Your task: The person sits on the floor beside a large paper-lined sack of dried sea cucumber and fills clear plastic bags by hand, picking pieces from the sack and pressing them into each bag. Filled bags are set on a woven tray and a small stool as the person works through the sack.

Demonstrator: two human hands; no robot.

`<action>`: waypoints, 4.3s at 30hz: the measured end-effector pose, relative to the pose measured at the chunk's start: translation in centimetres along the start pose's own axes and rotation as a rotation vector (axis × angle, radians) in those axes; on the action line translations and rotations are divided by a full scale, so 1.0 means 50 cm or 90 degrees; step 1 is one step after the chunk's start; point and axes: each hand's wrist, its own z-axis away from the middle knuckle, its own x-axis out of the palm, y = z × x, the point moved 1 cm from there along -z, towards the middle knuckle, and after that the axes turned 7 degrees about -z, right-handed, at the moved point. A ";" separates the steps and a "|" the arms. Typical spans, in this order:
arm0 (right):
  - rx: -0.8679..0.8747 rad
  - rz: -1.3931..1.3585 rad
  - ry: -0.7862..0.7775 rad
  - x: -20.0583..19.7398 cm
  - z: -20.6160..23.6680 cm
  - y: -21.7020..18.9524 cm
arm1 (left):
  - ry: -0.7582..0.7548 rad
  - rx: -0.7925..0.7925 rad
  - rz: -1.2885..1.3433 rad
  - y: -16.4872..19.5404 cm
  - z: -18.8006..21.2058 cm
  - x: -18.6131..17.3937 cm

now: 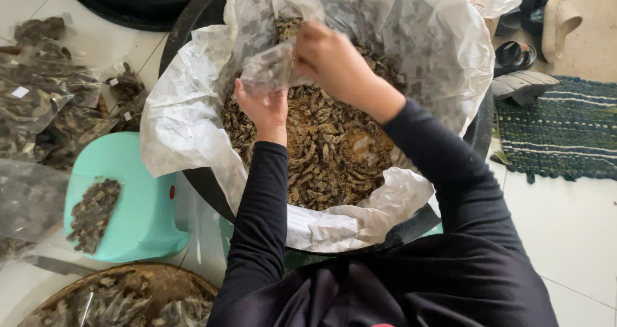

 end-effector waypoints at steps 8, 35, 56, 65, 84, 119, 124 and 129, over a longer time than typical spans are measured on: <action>-0.224 0.214 0.143 0.005 0.112 -0.071 | -0.086 0.025 -0.012 0.039 0.003 0.010; 0.293 -0.272 0.178 0.151 0.090 0.134 | 0.055 -0.006 -0.041 0.025 0.003 0.036; 0.058 -0.130 0.342 -0.003 0.138 0.003 | 0.125 0.059 -0.002 0.028 -0.041 -0.036; -0.064 -0.045 0.180 0.064 0.131 0.006 | -0.001 -0.083 -0.085 -0.029 0.023 0.045; 0.320 -0.423 0.252 0.083 0.139 0.050 | 0.046 -0.106 -0.139 -0.077 0.044 0.067; 0.048 -0.258 0.075 0.167 0.208 0.006 | 1.166 0.597 -0.521 0.507 1.099 -0.289; 0.024 -0.209 0.084 0.147 0.204 0.009 | 0.567 0.556 -1.366 0.395 0.791 -0.164; 0.065 -0.237 0.114 0.133 0.211 0.006 | 0.611 0.078 -1.756 0.403 0.615 -0.193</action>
